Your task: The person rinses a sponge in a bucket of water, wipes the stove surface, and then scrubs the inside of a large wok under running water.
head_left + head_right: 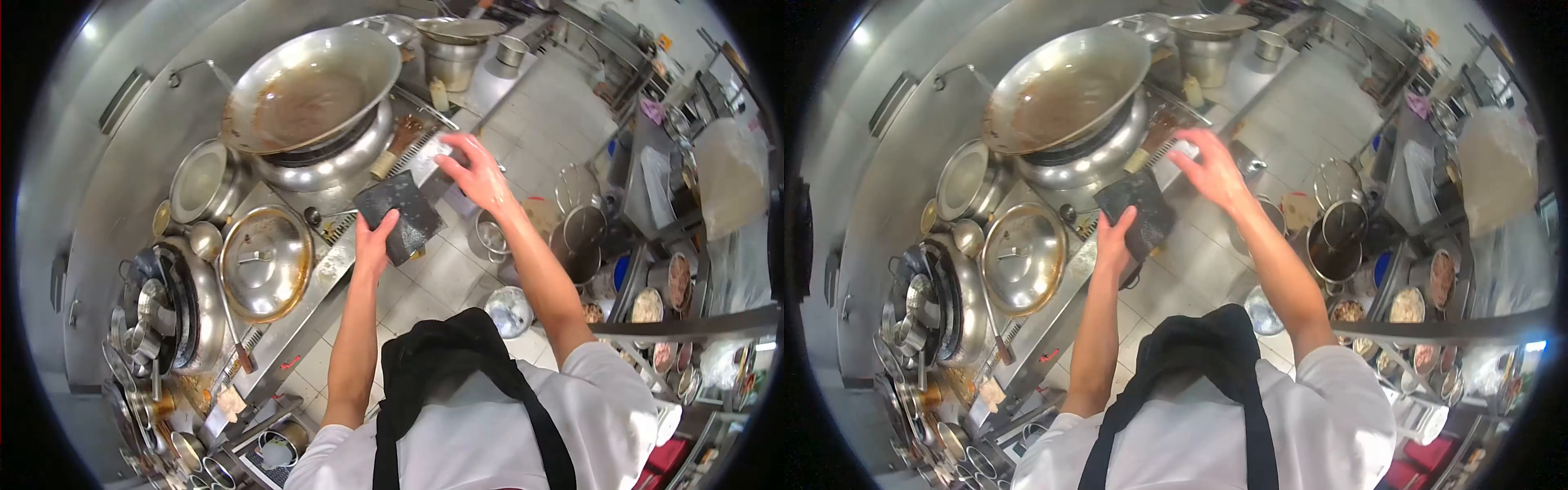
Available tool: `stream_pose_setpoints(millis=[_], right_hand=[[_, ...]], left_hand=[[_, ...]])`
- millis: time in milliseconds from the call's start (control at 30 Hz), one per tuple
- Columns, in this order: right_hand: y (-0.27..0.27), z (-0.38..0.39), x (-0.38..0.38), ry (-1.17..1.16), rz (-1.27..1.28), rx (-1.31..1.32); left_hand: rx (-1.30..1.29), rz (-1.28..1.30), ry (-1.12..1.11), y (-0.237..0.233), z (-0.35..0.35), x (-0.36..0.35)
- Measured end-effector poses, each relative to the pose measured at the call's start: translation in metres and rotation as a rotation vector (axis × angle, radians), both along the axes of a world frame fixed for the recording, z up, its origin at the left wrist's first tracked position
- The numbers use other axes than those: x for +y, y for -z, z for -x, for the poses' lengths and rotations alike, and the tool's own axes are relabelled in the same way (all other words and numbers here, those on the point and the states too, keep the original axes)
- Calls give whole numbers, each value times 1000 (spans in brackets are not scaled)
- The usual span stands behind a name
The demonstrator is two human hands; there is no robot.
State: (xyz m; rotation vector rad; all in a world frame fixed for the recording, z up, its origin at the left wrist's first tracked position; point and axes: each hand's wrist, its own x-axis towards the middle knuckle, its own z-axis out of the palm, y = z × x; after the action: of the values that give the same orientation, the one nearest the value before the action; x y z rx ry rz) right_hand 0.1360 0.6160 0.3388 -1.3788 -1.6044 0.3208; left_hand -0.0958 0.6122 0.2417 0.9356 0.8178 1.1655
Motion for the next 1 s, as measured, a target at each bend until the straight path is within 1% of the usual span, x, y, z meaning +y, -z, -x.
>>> stream_pose_setpoints(millis=[33,67,100,133,200,233,267,300,333,367,400,433,467,500,533,567,600,667,700,733,800,833,867,900,933,967,1000], right_hand=[[9,7,1,-22,-5,0],[29,12,3,-66,174,125],[48,16,5,-107,355,245],[61,26,9,-243,426,362],[70,53,13,-442,527,536],[73,64,20,-461,531,535],[77,73,27,-497,414,322],[82,79,31,-531,294,114],[83,83,29,-559,303,120],[77,86,27,-582,182,-17],[68,86,31,-606,45,-156],[62,86,37,-589,70,-162],[65,84,50,-628,68,-159],[71,82,65,-599,31,-194],[76,80,78,-566,-6,-229],[69,80,87,-686,-36,-328],[69,81,98,-718,-40,-329],[75,90,112,-876,-109,-510],[81,92,126,-960,-114,-495],[73,95,134,-1014,-110,-490],[72,104,151,-1223,123,-228],[69,108,158,-1203,149,-240],[77,118,165,-1173,43,-270],[78,126,169,-1192,-32,-343],[76,135,175,-1206,-117,-419],[74,144,178,-1221,-128,-422],[72,153,180,-1140,-160,-457]], left_hand=[[-164,84,-42,-2,9,3],[-327,173,-79,-1,17,4],[-304,151,-80,9,26,11],[-308,148,-94,21,32,19],[-640,201,-78,39,39,33],[-632,205,-92,31,40,32],[-629,198,-113,38,43,39],[-710,249,-145,45,47,44],[-791,302,-182,59,54,47],[-846,298,-227,67,57,48],[-849,278,-259,73,60,52],[-829,222,-248,66,62,54],[-805,174,-242,68,65,52],[-850,175,-224,73,69,55],[-853,171,-259,78,70,55],[-883,161,-257,77,70,59],[-913,149,-253,76,70,63],[-968,133,-254,80,77,60],[-995,124,-254,82,82,55],[-1021,117,-252,85,88,49],[-1080,95,-234,88,95,37],[-1113,76,-218,90,99,35],[-1143,58,-199,91,104,31],[-1170,49,-180,92,110,24],[-1172,33,-192,82,115,19],[-1025,75,-284,70,120,12],[-877,122,-373,58,124,5]])
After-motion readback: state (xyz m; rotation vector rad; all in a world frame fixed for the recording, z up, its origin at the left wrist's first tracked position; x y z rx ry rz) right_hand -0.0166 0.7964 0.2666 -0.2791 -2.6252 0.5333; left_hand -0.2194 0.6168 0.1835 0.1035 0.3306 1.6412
